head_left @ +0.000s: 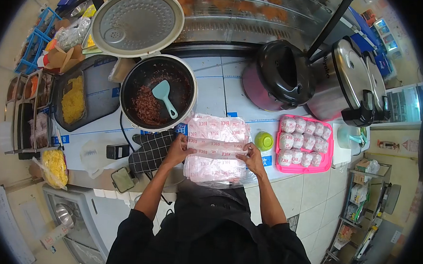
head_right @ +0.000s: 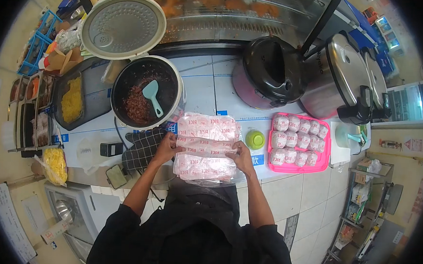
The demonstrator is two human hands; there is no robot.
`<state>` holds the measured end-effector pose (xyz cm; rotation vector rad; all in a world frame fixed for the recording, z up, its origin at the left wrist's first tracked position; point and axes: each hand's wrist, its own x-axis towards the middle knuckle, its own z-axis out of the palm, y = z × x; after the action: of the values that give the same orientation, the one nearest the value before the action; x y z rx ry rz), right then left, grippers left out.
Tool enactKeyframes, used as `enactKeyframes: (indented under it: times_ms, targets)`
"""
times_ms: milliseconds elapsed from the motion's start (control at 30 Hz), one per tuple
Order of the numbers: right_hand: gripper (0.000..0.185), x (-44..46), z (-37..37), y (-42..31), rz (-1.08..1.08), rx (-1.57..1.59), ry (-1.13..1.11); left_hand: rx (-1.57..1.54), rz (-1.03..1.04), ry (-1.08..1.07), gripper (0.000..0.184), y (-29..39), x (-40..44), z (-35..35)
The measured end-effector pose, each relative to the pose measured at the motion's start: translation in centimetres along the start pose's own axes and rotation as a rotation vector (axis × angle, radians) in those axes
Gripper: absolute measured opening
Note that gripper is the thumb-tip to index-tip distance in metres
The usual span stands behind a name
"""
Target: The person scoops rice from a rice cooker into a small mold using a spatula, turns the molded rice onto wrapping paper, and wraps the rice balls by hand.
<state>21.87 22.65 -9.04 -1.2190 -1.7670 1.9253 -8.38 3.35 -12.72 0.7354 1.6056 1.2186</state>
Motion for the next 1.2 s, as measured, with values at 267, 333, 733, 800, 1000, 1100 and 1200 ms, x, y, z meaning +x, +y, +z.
enactKeyframes:
  times_ms: [267, 333, 733, 800, 1000, 1100, 1200]
  targets:
    - [0.041, -0.2, 0.4, 0.9, -0.010, 0.027, 0.031, -0.058, -0.021, 0.018, 0.051, -0.7, -0.3, 0.3]
    - [0.040, -0.2, 0.5, 1.3, -0.016, -0.096, 0.052, 0.099, 0.007, 0.041, 0.049, -1.0, -0.3, 0.5]
    - [0.034, -0.4, 2.8, 0.3, -0.061, -0.528, 0.192, 0.879, 0.207, 0.327, 0.051, 3.9, -1.7, 4.6]
    - [0.036, -0.8, 3.7, -0.6, -0.116, -0.575, 0.256, 0.972, 0.303, 0.346, 0.048, 5.3, -1.8, 5.5]
    - [0.039, -1.4, 4.7, -0.1, -0.643, -1.053, 0.219, 1.080, 0.567, 0.071, 0.039, 3.2, -2.1, 5.5]
    - [0.040, -1.2, 4.1, 1.3, -0.679, -1.099, 0.063, 1.060, 0.625, 0.028, 0.039, 2.0, -2.2, 5.1]
    - [0.042, -1.4, 3.4, 2.0, -0.657, -1.147, -0.038, 1.098, 0.628, 0.020, 0.037, 1.9, -2.7, 5.0]
